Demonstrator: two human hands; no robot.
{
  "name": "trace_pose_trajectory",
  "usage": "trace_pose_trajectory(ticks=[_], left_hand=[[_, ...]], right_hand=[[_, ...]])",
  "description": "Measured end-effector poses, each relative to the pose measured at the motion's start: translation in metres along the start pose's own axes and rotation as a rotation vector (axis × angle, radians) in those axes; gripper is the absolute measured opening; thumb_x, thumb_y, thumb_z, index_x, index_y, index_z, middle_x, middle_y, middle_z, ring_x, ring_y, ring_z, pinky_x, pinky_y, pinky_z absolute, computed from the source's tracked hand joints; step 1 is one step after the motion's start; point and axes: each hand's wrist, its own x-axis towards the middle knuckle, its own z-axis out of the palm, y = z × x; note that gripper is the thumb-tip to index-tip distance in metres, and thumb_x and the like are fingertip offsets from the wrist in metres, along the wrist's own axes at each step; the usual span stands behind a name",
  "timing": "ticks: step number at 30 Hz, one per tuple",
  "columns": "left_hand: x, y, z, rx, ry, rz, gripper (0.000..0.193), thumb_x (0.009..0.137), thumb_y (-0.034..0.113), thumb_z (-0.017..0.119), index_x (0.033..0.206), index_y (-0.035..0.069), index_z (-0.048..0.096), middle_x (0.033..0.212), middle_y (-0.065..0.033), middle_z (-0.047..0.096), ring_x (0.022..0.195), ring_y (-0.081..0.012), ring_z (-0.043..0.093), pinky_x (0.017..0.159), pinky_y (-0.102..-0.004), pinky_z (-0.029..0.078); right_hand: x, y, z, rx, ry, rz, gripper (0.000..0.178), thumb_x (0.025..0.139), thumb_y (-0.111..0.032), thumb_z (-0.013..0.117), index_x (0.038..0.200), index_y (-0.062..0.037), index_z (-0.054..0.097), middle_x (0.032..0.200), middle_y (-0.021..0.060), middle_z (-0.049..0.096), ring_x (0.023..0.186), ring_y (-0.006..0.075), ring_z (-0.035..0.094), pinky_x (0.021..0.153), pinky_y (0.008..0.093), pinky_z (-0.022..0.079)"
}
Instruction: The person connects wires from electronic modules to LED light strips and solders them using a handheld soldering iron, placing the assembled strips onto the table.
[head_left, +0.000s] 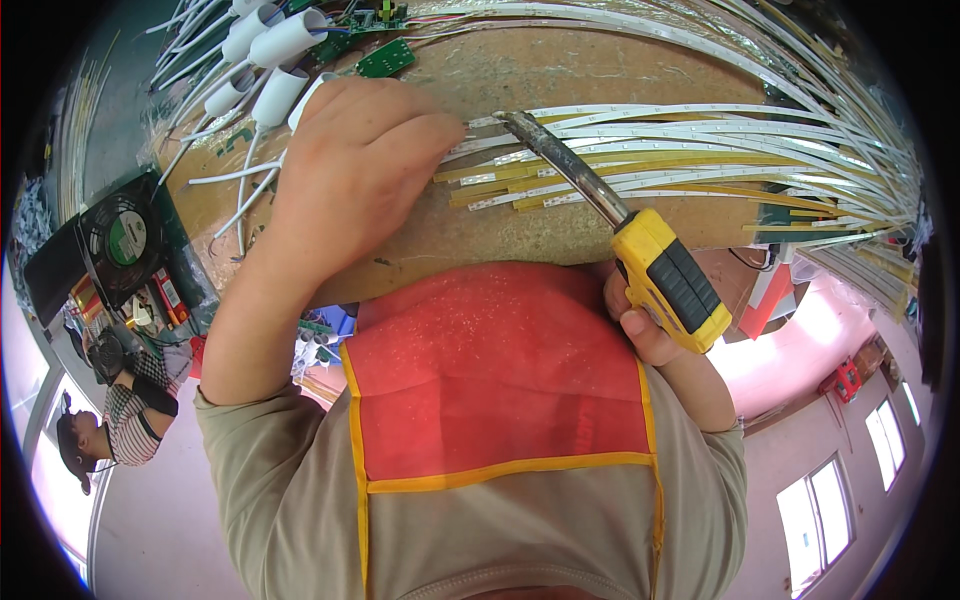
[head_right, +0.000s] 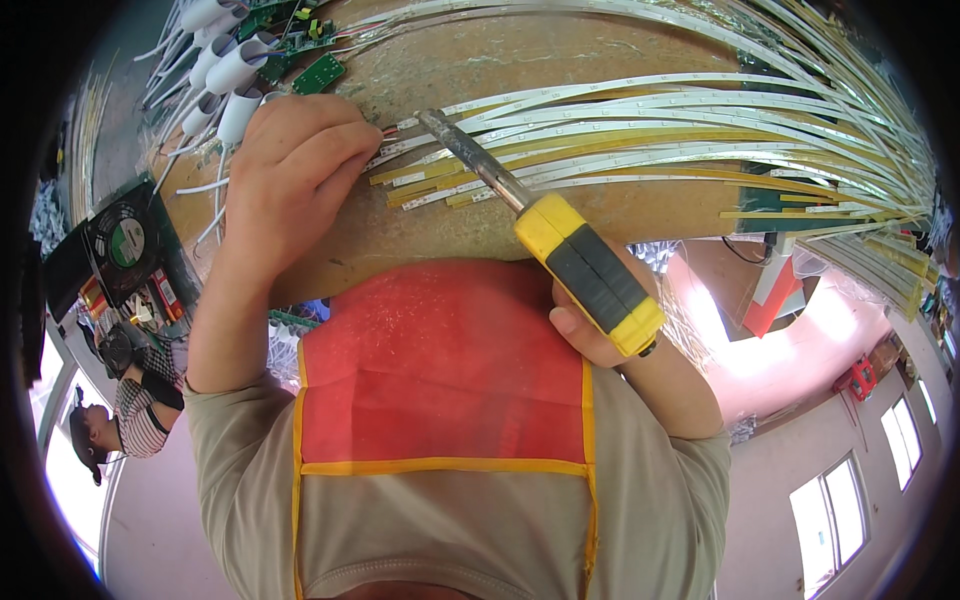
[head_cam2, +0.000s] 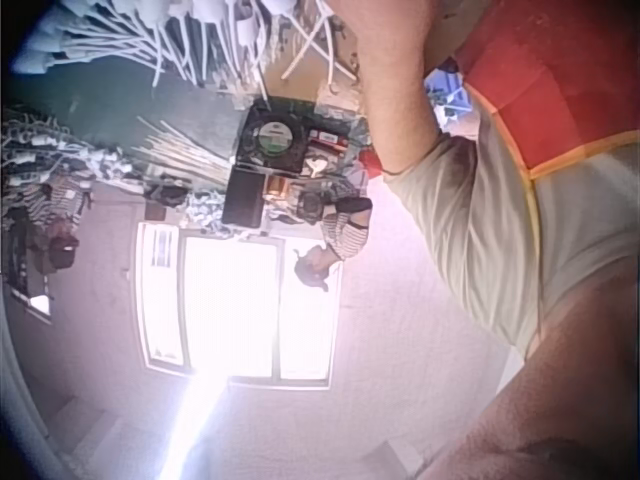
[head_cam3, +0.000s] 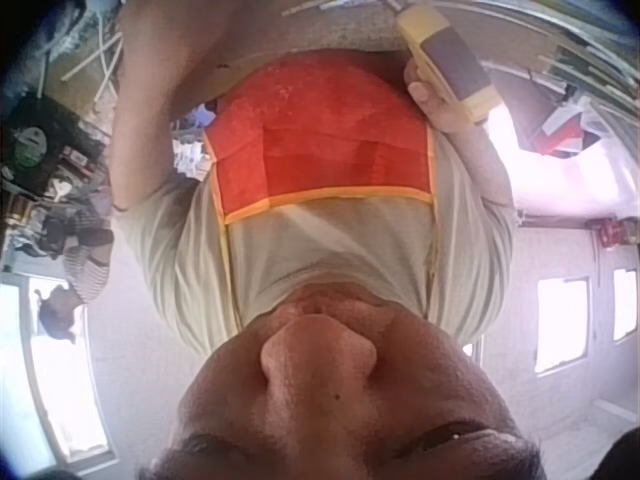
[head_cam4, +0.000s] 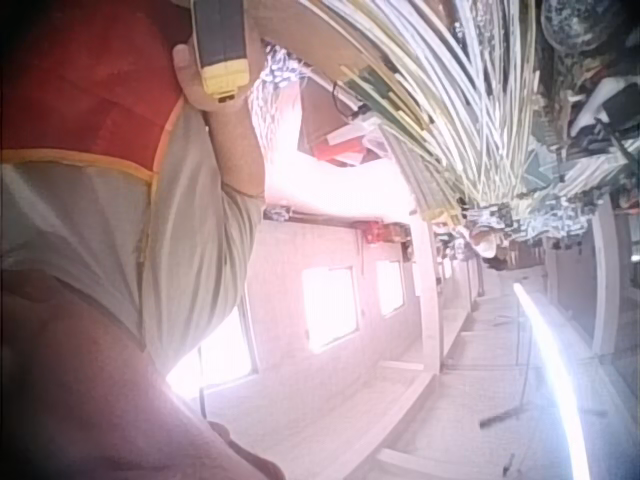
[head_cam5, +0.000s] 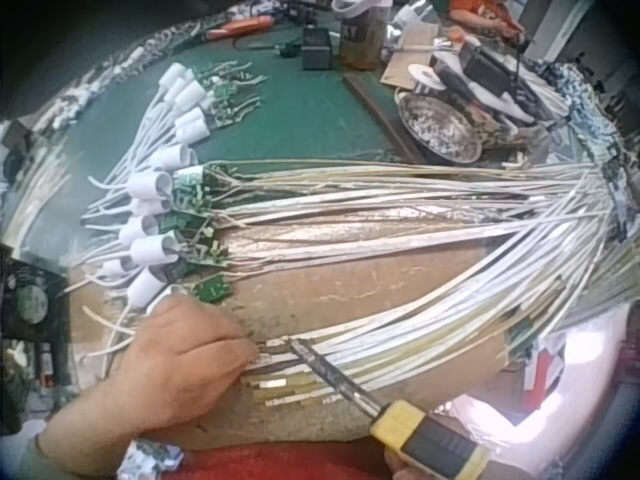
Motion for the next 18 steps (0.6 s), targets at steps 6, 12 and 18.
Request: trace_pose_trajectory(ticks=[6,12,18], left_hand=[[0.000,0.002,0.008,0.069,0.033,0.010,0.018,0.075,0.005,0.075,0.092,0.009,0.071,0.094,-0.0045,0.069,0.091,-0.0272,0.066,0.083,-0.0388,0.049],[0.002,0.004,0.009,0.096,0.026,-0.004,0.018,0.075,0.004,0.075,0.092,0.009,0.071,0.093,-0.0046,0.068,0.091,-0.0271,0.066,0.082,-0.0389,0.050],[0.001,0.005,0.014,0.114,0.039,0.001,0.019,0.074,0.004,0.075,0.091,0.009,0.071,0.092,-0.0044,0.067,0.091,-0.0270,0.066,0.082,-0.0393,0.050]], right_hand=[[0.004,-0.003,0.001,-0.121,-0.018,-0.020,0.023,0.087,-0.030,0.069,0.080,-0.0106,0.058,0.077,0.0064,0.060,0.073,0.0306,0.060,0.065,0.0389,0.048],[0.005,-0.006,0.002,-0.162,-0.022,-0.021,0.025,0.087,-0.032,0.068,0.079,-0.0113,0.058,0.077,0.0068,0.059,0.073,0.0322,0.059,0.064,0.0401,0.048],[0.009,-0.005,0.001,-0.153,-0.060,-0.037,0.025,0.088,-0.033,0.067,0.078,-0.0114,0.058,0.076,0.0075,0.059,0.072,0.0330,0.059,0.063,0.0412,0.047]])
